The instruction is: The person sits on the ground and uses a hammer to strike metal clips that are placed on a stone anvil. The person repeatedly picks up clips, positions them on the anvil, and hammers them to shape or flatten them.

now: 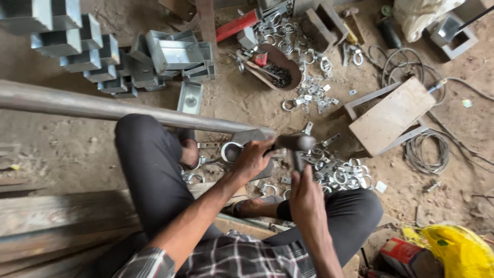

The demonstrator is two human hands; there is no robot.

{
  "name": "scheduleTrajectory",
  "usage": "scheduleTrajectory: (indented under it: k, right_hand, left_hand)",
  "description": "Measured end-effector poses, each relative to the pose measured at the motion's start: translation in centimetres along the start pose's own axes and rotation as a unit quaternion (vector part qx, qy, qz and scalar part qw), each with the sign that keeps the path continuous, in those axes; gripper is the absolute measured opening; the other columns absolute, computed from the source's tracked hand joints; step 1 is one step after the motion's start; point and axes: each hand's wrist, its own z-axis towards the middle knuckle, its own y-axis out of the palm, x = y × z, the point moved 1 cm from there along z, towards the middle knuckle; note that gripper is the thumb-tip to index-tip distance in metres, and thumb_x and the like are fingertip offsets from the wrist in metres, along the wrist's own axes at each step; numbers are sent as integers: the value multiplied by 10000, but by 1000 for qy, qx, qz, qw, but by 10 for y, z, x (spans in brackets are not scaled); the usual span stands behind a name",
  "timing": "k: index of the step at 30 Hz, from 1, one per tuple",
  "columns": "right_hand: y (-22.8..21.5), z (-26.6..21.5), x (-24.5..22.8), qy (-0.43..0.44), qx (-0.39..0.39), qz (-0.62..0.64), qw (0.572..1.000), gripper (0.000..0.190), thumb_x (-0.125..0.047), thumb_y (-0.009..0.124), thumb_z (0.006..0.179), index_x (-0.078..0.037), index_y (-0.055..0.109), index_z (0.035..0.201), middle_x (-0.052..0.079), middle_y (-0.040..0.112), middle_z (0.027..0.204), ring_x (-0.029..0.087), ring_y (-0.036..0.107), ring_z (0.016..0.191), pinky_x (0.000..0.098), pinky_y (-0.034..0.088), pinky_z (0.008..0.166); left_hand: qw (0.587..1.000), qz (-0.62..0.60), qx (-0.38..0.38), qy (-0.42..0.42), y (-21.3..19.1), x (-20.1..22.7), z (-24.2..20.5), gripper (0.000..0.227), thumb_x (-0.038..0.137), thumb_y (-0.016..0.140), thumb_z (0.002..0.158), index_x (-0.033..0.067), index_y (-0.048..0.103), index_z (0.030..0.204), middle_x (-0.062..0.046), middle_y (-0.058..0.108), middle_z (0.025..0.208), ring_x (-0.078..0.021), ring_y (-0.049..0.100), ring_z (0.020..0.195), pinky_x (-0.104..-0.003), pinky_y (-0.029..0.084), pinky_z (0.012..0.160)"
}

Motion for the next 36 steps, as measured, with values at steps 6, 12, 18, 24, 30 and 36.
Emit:
scheduleTrajectory:
  k: [6, 12, 18, 24, 30, 36]
  right_hand:
    - [8, -42, 64, 113, -27, 346, 931, 392, -382, 393, 1093, -80, 495, 864, -4, 429, 554, 114, 360, 380, 272, 290, 327]
    - [72, -108, 232, 202, 79, 600, 770, 323, -334, 457, 1070, -28, 550, 1023, 1, 487, 633, 100, 453, 459, 260, 338, 360]
    - [96, -130, 291, 235, 196, 466, 830, 435, -383, 432, 1095, 33, 555, 1051, 51, 512, 652, 106, 413, 474, 260, 313, 395]
    - [68, -123, 231, 297, 116, 406, 856, 513, -435, 380, 1089, 9, 579, 926, 63, 384, 517, 127, 278, 376, 292, 199, 344]
    - [45, -121, 196, 284, 20, 426, 859, 469, -439, 346, 1070, -33, 531, 926, 42, 370, 486, 108, 247, 338, 285, 188, 321]
    - [43, -114, 193, 297, 6, 441, 847, 424, -436, 357, 1069, -58, 489, 929, 34, 345, 481, 109, 241, 314, 289, 175, 298]
  left_hand:
    - [995, -34, 67, 72, -2, -8, -2, 90, 176, 653, 1044, 152, 689, 1123, -81, 772, 867, -192, 739, 679, -371, 613, 586]
    - [991, -102, 76, -43, 4, -14, -10, 213, 261, 519, 1083, 106, 662, 1115, -69, 773, 987, -163, 699, 647, -321, 577, 496]
    - [995, -59, 65, -57, -20, -17, -15, 223, 258, 543, 1053, 96, 677, 1125, -97, 779, 1042, -197, 725, 714, -335, 627, 608]
    - [994, -89, 66, -16, -27, -8, -11, 223, 258, 523, 1096, 78, 654, 1083, -103, 759, 1049, -170, 742, 905, -353, 644, 771]
    - [924, -319, 179, -112, -59, -27, 4, 519, 633, 427, 1107, 123, 513, 1141, -37, 583, 902, -161, 656, 813, -319, 577, 683]
    - [952, -60, 96, -285, -82, -52, -8, 883, 715, 792, 651, 38, 540, 1159, -74, 655, 1103, -212, 697, 788, -363, 622, 729]
